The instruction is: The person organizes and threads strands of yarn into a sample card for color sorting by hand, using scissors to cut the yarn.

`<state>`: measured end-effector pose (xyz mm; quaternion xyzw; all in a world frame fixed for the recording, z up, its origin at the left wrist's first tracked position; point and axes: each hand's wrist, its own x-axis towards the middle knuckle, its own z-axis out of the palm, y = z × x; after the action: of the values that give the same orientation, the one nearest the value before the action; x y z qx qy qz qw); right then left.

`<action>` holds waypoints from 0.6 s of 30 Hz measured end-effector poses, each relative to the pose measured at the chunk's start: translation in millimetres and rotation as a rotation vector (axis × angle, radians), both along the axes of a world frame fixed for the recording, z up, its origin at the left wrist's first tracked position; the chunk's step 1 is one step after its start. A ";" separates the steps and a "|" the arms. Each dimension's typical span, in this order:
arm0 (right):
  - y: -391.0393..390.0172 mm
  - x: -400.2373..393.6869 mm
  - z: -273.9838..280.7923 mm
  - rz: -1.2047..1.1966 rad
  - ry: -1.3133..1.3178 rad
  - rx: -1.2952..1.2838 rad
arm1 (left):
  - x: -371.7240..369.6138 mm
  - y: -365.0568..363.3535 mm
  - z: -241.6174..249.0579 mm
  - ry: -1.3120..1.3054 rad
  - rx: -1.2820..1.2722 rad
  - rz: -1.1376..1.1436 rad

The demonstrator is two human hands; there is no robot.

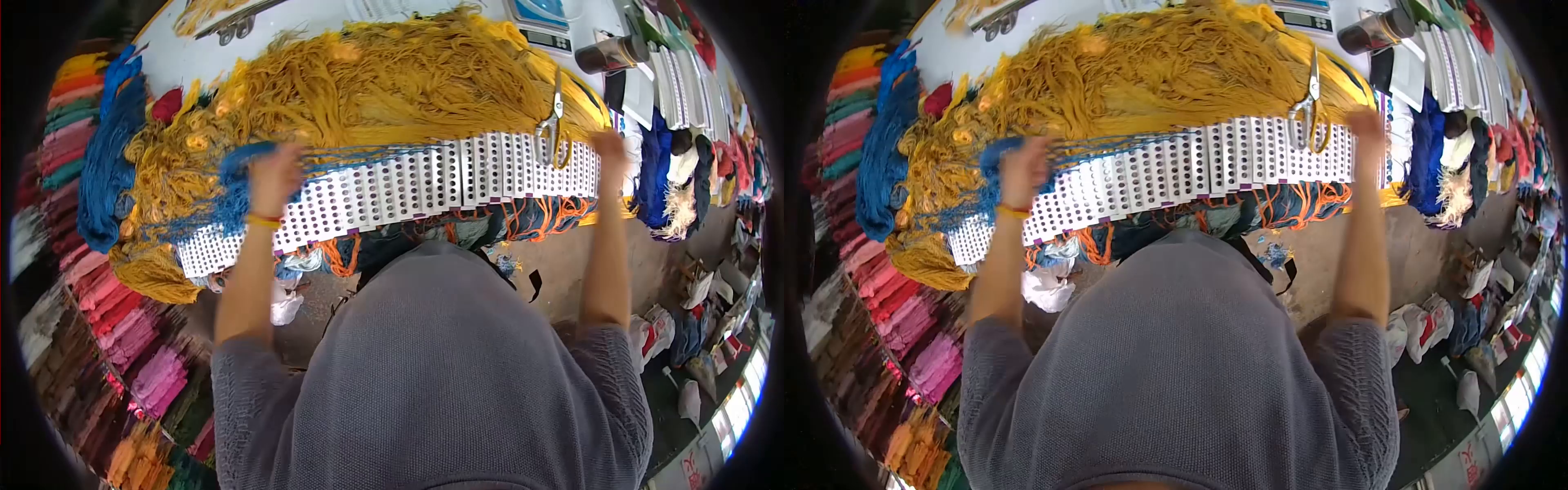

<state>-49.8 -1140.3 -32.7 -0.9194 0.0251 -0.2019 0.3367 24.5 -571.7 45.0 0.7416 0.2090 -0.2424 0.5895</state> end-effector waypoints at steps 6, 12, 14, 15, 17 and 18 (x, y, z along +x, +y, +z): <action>168.2 11.4 -11.9 -0.065 0.537 0.638 | -24.1 -186.0 -81.7 0.054 -0.286 -0.326; 195.3 13.1 -16.6 0.032 0.555 0.292 | -23.5 -222.5 -94.0 0.003 -0.181 -0.313; 196.6 14.2 -16.1 0.044 0.539 0.291 | -23.2 -226.2 -103.6 -0.051 -0.070 -0.327; 194.4 14.2 -17.3 0.038 0.542 0.292 | -21.8 -230.7 -107.1 -0.047 -0.072 -0.333; 197.4 15.6 -18.4 0.056 0.517 0.261 | -19.5 -232.0 -111.7 -0.166 0.166 -0.458; 199.1 16.1 -19.4 0.053 0.494 0.228 | -19.9 -233.2 -113.1 -0.164 0.168 -0.459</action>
<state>-33.7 -941.2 -52.1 -0.8972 0.1051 0.0414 0.4270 4.6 -804.9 -68.1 0.8331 0.0061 -0.2905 0.4706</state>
